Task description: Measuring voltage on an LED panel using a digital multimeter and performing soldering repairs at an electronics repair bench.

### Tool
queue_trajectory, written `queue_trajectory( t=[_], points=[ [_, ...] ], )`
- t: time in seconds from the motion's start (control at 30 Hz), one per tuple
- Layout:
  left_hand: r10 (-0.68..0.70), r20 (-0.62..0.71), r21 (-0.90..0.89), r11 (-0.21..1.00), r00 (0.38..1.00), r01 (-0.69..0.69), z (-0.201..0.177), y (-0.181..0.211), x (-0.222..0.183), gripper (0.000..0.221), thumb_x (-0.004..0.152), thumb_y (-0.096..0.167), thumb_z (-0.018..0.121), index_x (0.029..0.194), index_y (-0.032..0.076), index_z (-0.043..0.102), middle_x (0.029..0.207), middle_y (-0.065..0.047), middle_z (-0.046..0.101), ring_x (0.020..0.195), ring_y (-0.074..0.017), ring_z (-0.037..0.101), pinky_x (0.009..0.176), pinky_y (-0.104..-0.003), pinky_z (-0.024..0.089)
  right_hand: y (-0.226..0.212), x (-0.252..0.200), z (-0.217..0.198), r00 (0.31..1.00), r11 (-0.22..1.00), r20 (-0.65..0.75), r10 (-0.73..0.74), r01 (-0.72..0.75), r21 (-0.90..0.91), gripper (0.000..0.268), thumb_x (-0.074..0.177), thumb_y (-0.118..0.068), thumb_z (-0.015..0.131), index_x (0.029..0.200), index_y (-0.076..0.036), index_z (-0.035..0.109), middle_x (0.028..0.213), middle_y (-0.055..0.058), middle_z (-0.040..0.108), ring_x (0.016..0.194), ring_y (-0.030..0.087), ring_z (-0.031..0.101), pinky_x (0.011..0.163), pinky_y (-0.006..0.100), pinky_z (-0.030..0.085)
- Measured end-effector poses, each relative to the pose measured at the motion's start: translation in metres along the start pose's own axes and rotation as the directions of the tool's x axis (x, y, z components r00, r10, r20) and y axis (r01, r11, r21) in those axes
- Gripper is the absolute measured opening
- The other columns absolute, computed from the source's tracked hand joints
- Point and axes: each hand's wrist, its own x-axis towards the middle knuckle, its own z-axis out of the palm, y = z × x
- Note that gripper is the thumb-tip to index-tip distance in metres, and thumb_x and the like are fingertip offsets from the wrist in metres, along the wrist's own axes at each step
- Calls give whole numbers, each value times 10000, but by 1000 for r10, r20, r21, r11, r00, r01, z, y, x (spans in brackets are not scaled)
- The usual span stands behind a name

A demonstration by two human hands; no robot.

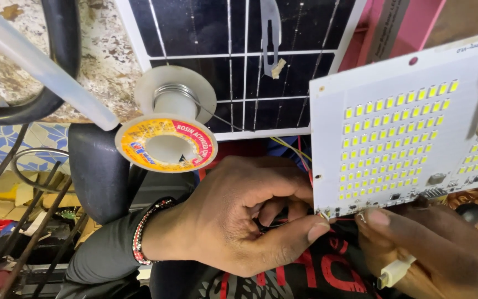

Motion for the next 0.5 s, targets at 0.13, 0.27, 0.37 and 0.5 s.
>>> queue_trajectory(
  t=[0.13, 0.27, 0.37, 0.5],
  points=[
    [1, -11, -2, 1000, 1000, -1, 0, 0, 0, 130, 923, 234, 696, 1015, 145, 717, 678, 75, 641, 483, -67, 482, 446, -198, 425, -31, -12, 3, 968, 976, -175, 181, -198, -87, 618, 796, -297, 687, 1377, -103, 603, 1032, 117, 709, 943, 225, 713, 891, 354, 532],
    [13, -17, 2, 1000, 1000, -13, 1, 0, 0, 138, 923, 240, 692, 1015, 138, 712, 684, 76, 638, 480, -65, 485, 441, -192, 430, -26, -11, 1, 985, 988, -120, 121, -131, -85, 718, 776, -460, 628, 1413, -131, 583, 916, 37, 690, 831, 169, 674, 852, 332, 498],
    [11, -17, 8, 1000, 1000, -11, 0, 0, 0, 137, 922, 243, 692, 1010, 140, 713, 686, 79, 642, 479, -62, 483, 441, -190, 427, -19, -14, 0, 992, 990, -85, 96, -104, -98, 645, 823, -319, 641, 1438, -140, 568, 864, 10, 688, 752, 144, 660, 802, 325, 493],
    [11, -12, 5, 1000, 1000, -11, 0, 0, 0, 127, 918, 230, 707, 1019, 152, 702, 687, 84, 638, 486, -64, 467, 455, -188, 425, -32, 2, 4, 979, 989, -201, 47, -73, -125, 512, 821, -162, 779, 1307, -104, 629, 849, 34, 692, 759, 126, 676, 772, 270, 533]
  ],
)
